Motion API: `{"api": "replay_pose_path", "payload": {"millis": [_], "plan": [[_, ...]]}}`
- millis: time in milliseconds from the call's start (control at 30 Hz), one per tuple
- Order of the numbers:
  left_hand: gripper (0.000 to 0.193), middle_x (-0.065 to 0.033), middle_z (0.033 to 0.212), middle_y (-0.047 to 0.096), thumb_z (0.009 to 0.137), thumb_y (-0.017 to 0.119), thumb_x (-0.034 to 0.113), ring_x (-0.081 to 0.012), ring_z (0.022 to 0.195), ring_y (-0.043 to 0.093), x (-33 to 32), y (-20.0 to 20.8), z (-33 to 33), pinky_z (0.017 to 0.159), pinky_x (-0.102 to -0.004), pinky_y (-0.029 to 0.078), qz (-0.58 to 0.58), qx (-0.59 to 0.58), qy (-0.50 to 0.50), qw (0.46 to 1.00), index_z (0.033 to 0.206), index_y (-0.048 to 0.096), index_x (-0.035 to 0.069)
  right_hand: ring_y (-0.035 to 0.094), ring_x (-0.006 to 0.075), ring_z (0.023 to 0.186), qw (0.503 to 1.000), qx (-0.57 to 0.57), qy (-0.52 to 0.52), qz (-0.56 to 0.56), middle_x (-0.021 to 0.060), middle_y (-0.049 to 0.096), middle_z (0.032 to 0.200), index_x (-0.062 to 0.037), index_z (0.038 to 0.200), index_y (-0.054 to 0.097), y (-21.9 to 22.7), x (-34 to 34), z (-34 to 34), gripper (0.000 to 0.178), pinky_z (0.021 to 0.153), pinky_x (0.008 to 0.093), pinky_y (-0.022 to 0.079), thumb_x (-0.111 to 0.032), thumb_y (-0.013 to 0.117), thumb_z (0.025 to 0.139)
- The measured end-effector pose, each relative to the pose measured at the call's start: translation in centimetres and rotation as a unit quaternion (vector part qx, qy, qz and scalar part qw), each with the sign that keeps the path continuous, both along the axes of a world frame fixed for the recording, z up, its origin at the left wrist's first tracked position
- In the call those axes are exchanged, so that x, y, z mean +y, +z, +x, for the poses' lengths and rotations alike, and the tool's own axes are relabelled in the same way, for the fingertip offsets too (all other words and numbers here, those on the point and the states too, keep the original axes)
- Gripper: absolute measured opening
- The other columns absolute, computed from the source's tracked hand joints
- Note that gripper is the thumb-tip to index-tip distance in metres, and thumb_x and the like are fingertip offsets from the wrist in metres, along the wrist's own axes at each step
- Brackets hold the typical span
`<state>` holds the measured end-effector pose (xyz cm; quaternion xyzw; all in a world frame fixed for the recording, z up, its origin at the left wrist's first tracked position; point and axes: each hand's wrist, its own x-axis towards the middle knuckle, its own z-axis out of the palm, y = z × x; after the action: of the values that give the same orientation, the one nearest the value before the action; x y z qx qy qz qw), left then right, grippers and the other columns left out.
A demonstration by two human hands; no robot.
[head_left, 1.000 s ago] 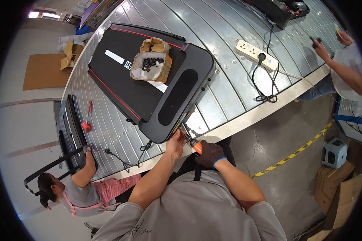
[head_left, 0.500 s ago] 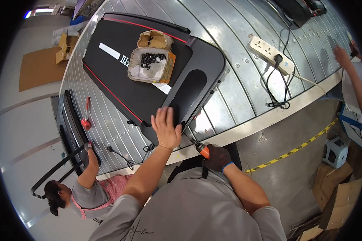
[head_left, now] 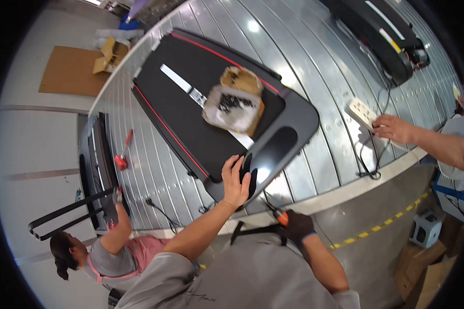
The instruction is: Assembling treadmill components on an industrial assembly line using an electric screwdriver.
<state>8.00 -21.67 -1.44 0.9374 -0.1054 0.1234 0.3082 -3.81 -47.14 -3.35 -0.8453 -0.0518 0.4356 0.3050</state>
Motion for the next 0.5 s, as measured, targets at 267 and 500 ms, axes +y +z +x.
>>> {"api": "replay_pose_path", "payload": {"millis": [267, 500], "plan": [[0.016, -0.0166, 0.105, 0.071, 0.092, 0.066, 0.013, -0.0389, 0.098, 0.070, -1.4, -1.4, 20.5, 0.088, -0.0472, 0.057, 0.092, 0.068, -0.035, 0.993, 0.100, 0.077, 0.005, 0.073, 0.0427, 0.096, 0.969, -0.022, -0.206, -0.137, 0.0214, 0.075, 0.099, -0.0082, 0.116, 0.063, -2.0, -8.0, -2.6, 0.068, 0.086, 0.0513, 0.058, -0.061, 0.079, 0.075], [0.016, -0.0202, 0.103, 0.074, 0.084, 0.068, 0.014, -0.0405, 0.100, 0.071, -2.9, -5.8, 23.9, 0.091, -0.0498, 0.057, 0.218, 0.180, -0.110, 0.953, 0.092, 0.076, 0.004, 0.073, 0.0418, 0.096, 0.921, -0.036, -0.359, -0.144, 0.0191, 0.076, 0.099, -0.0077, 0.112, 0.063, 0.9, -7.7, -3.5, 0.063, 0.086, 0.0516, 0.058, -0.051, 0.086, 0.073]]}}
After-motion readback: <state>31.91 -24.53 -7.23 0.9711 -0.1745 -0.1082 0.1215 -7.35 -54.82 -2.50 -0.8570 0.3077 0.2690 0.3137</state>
